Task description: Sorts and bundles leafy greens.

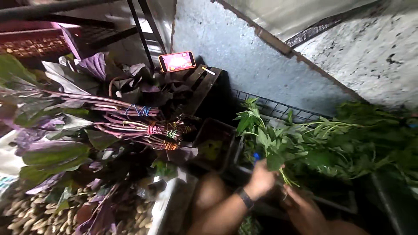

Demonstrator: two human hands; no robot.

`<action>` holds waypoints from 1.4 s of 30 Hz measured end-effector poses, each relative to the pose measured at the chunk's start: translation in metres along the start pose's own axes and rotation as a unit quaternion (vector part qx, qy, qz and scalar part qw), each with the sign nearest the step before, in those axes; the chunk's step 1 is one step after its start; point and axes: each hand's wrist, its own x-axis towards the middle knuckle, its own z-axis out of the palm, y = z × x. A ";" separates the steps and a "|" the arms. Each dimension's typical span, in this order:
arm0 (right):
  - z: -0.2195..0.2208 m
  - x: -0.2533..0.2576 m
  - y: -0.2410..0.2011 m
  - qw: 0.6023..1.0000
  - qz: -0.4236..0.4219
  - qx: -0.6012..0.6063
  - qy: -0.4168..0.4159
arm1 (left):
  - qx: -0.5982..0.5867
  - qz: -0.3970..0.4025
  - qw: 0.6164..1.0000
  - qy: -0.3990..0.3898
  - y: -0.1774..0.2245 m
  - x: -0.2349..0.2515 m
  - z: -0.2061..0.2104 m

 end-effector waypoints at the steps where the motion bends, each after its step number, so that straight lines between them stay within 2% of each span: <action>1: 0.000 -0.002 0.000 0.999 -0.013 -0.046 0.001 | 0.003 0.002 1.000 0.000 0.000 0.000 0.000; 4: 0.002 -0.006 0.001 0.972 -0.081 -0.219 0.011 | 0.014 -0.014 1.000 0.016 0.000 0.000 0.002; 6: 0.002 -0.006 0.000 0.949 -0.133 -0.285 -0.003 | 0.008 -0.018 1.000 0.021 0.001 0.001 0.002; 9: -0.005 -0.001 0.000 0.934 -0.193 -0.299 -0.031 | -0.017 -0.035 0.999 0.021 -0.001 0.004 0.001; 12: -0.012 0.009 0.000 0.924 -0.208 -0.314 -0.061 | -0.027 -0.051 0.998 0.028 -0.005 0.007 0.003; 14: -0.015 0.009 -0.004 0.922 -0.196 -0.321 -0.087 | -0.031 -0.058 0.997 0.036 -0.006 0.007 0.004; 16: -0.014 -0.005 -0.014 0.910 -0.157 -0.350 -0.156 | -0.055 -0.064 0.994 0.067 -0.002 0.010 0.002; 19: -0.003 -0.030 -0.019 0.842 -0.062 -0.478 -0.243 | -0.095 -0.067 0.986 0.118 0.019 0.025 -0.013; 22: -0.018 -0.022 -0.011 0.764 0.026 -0.622 -0.171 | -0.108 -0.031 0.991 0.067 0.031 0.022 -0.017; 23: -0.028 -0.014 -0.009 0.749 0.040 -0.646 -0.142 | -0.112 -0.021 0.992 0.053 0.033 0.019 -0.016; 24: -0.037 -0.009 -0.007 0.756 0.023 -0.644 -0.114 | -0.111 -0.017 0.993 0.044 0.033 0.015 -0.016; 25: -0.042 -0.006 -0.007 0.786 -0.010 -0.612 -0.084 | -0.111 -0.018 0.993 0.041 0.032 0.012 -0.017; 27: -0.042 -0.006 -0.008 0.870 -0.111 -0.479 -0.042 | -0.102 -0.026 0.994 0.031 0.032 0.005 -0.018; 29: -0.029 -0.003 -0.011 0.915 -0.201 -0.349 -0.020 | -0.088 -0.013 0.996 0.008 0.030 0.003 -0.016; 31: -0.013 0.000 -0.015 0.909 -0.237 -0.341 -0.016 | -0.069 -0.008 0.998 -0.013 0.025 0.004 -0.013; 35: 0.014 -0.003 -0.005 0.814 -0.262 -0.519 0.009 | -0.041 -0.026 0.999 0.006 0.019 0.005 -0.008; 37: 0.023 -0.002 0.003 0.790 -0.262 -0.553 0.021 | -0.043 -0.024 0.999 0.021 0.022 0.004 -0.009; 39: 0.029 0.000 0.006 0.799 -0.271 -0.536 0.016 | -0.045 -0.018 0.999 0.020 0.027 0.003 -0.011; 42: 0.029 0.002 0.001 0.862 -0.250 -0.441 -0.002 | -0.050 -0.005 0.999 0.000 0.029 0.002 -0.014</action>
